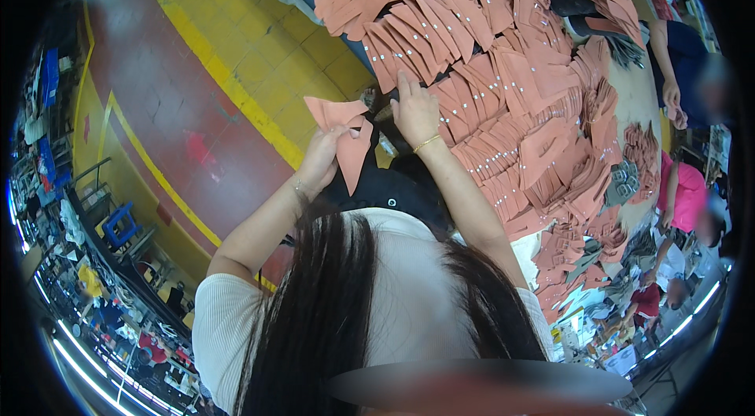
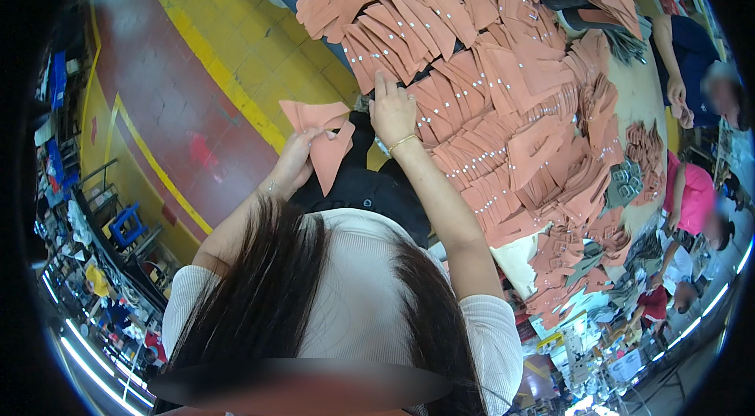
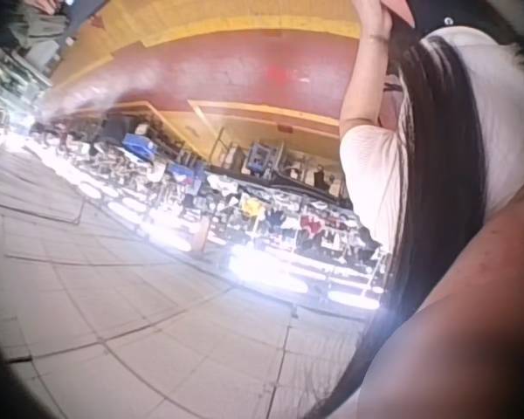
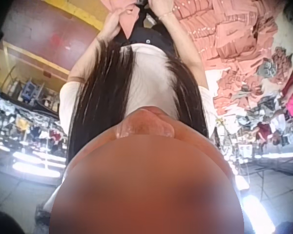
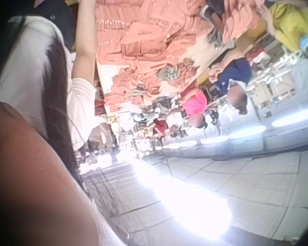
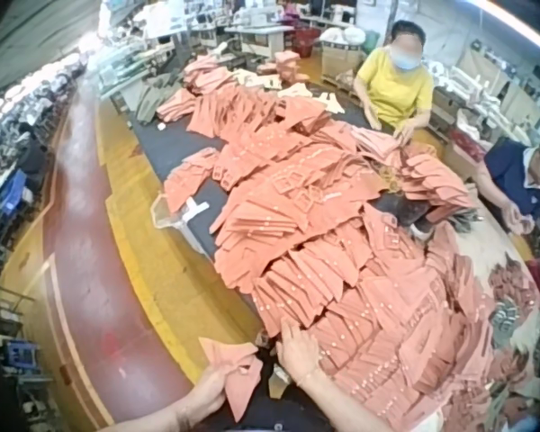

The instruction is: The person repeatedly picks up small salmon-colored fabric pieces from a large pile on a table, aligns them, and places them into a neat stack. The person occasionally shifts the main pile to access more pieces and continues stacking throughout the clip.

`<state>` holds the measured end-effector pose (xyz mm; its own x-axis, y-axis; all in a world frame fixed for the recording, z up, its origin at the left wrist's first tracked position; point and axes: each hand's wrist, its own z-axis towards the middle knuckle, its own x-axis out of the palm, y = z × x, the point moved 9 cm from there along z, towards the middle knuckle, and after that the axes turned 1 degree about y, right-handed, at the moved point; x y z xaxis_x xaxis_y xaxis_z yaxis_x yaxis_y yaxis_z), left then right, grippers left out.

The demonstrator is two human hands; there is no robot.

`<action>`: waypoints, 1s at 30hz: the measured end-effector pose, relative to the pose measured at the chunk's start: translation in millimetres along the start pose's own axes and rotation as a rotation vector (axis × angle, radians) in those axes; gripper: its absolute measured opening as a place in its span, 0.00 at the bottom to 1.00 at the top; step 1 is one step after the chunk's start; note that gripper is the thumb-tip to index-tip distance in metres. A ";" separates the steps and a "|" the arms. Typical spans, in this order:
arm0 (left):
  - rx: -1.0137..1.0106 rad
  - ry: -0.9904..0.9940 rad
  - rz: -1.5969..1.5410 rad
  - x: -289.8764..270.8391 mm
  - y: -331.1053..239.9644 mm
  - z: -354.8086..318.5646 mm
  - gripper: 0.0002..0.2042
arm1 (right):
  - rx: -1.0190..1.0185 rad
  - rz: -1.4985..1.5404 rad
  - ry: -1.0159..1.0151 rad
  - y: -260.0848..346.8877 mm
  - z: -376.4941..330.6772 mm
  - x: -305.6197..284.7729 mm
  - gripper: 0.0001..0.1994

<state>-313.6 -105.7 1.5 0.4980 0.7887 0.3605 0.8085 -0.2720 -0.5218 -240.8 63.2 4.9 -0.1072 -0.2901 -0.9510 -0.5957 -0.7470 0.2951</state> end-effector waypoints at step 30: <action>-0.175 0.007 0.073 -12.1 13.0 16.0 0.12 | 0.375 0.183 -0.058 -153.9 61.0 -45.3 0.19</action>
<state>-314.1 -109.9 -22.0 0.5588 0.7596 0.3328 0.8122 -0.4203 -0.4045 -192.9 227.7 -3.1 -0.2763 -0.3551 -0.8930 -0.8102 -0.4137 0.4152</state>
